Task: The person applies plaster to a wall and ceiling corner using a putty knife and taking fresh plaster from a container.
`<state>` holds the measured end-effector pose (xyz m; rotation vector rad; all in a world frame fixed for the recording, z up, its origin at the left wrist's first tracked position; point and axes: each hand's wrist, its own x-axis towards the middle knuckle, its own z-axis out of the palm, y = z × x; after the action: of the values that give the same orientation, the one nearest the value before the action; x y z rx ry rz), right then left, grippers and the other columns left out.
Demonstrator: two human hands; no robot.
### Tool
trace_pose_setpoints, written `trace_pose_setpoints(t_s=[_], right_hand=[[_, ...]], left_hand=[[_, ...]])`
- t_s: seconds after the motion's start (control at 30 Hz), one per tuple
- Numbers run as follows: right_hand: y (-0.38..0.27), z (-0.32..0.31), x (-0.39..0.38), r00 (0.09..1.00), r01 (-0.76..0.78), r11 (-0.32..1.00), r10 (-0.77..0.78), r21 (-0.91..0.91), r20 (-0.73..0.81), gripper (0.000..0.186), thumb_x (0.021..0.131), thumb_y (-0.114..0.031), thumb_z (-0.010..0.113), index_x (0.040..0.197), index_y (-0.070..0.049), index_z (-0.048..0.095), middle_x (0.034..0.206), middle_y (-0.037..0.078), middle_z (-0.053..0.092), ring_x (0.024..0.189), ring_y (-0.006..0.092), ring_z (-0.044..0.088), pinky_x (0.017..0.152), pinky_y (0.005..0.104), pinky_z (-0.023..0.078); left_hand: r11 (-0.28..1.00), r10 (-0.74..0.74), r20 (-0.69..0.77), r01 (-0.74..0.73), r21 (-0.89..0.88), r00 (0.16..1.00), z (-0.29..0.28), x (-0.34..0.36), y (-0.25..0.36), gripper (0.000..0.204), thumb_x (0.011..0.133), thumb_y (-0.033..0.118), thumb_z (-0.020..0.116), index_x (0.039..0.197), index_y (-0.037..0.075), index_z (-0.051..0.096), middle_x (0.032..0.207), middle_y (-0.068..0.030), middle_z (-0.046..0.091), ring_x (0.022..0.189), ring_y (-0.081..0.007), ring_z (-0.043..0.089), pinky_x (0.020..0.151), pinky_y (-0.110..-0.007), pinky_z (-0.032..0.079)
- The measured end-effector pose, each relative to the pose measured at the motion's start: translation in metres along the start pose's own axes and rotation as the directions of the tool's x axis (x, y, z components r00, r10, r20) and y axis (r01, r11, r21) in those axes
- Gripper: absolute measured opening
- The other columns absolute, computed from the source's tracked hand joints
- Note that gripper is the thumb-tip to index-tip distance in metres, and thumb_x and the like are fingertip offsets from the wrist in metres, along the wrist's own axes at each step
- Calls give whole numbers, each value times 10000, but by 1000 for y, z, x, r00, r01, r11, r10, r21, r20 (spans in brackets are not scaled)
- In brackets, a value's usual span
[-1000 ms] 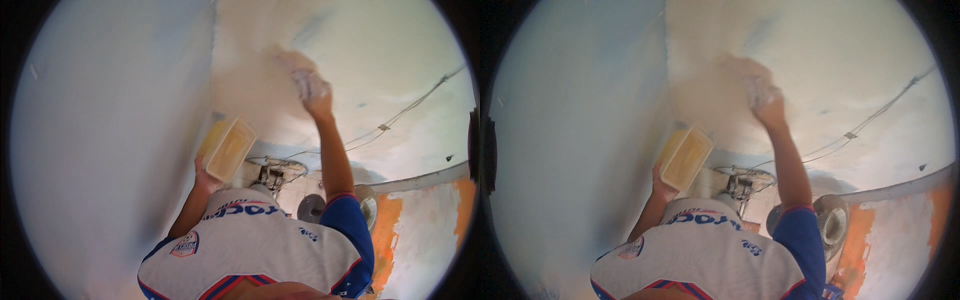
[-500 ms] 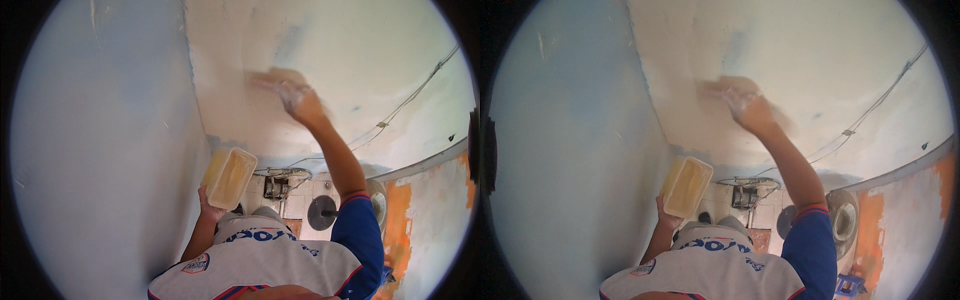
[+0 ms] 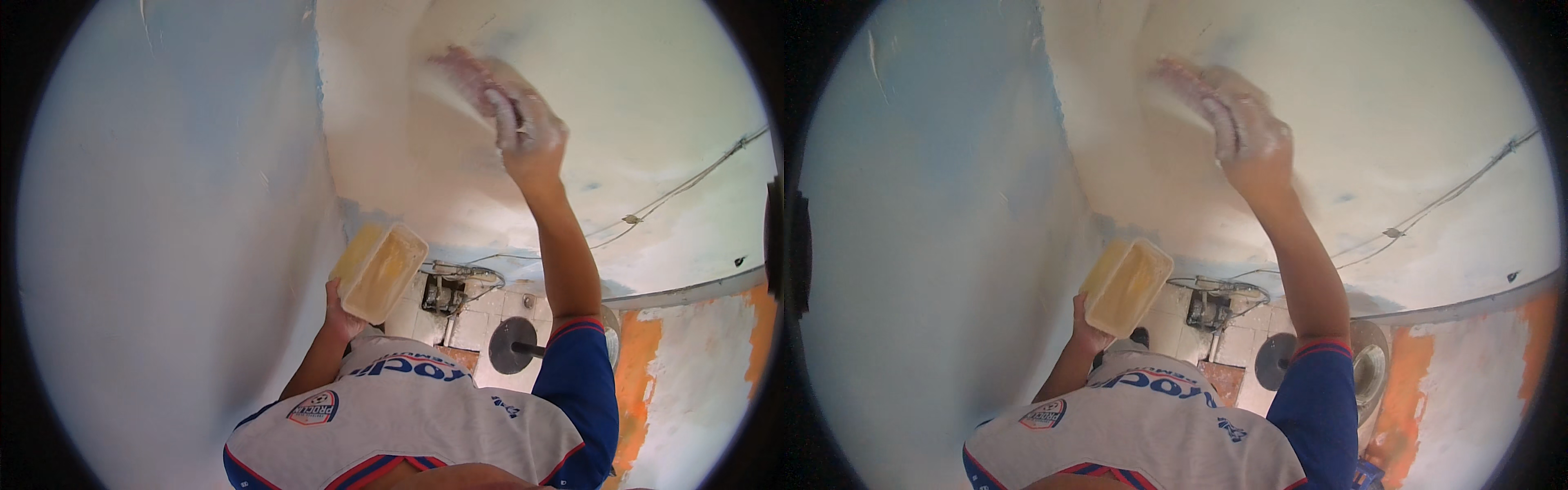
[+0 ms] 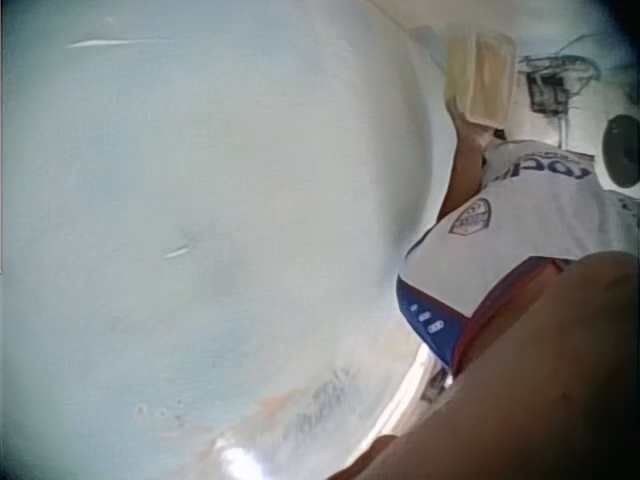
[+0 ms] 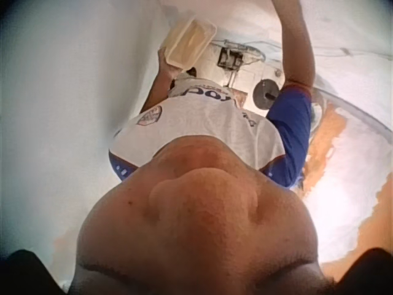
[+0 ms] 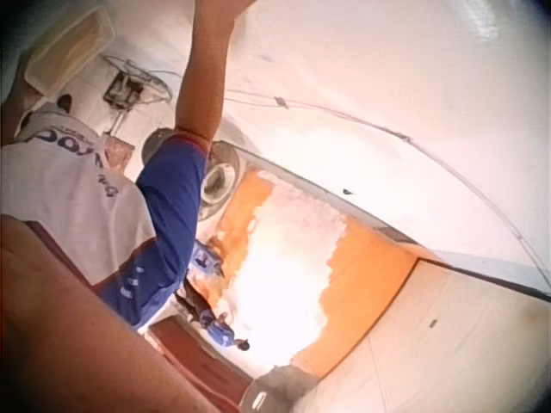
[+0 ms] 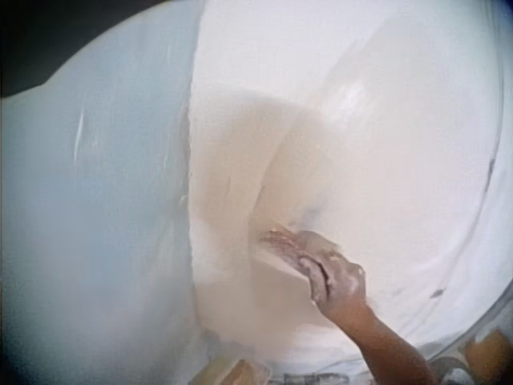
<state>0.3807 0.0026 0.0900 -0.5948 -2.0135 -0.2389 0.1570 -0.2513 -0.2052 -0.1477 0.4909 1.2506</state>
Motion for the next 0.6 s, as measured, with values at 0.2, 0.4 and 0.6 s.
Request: trace_pose_setpoints(t_s=[0.2,0.4,0.6], right_hand=[[35,46,-92,879,125,972,-15,-200,477,238,898,-86,666,1128,-72,725,995,145,747,763,368,725,734,484,593],[13,9,5,985,111,991,-120,-77,-128,235,882,-46,682,1116,-59,702,1038,153,740,876,365,717,790,501,584],[44,32,-96,943,324,925,-297,-199,151,149,926,-85,706,1071,-57,726,992,158,757,719,356,731,596,444,578]], left_hand=[[1000,-10,-56,10,-2,998,0,6,-11,745,969,662,382,1520,176,504,1477,-87,596,1294,-293,632,1034,-522,558],[996,79,-180,-85,-22,980,23,-15,-31,743,971,671,366,1520,189,502,1482,-73,589,1320,-288,610,1061,-522,537],[973,223,-130,-229,-36,966,18,-33,-72,743,978,664,360,1523,178,495,1489,-75,584,1320,-301,609,1067,-507,533]])
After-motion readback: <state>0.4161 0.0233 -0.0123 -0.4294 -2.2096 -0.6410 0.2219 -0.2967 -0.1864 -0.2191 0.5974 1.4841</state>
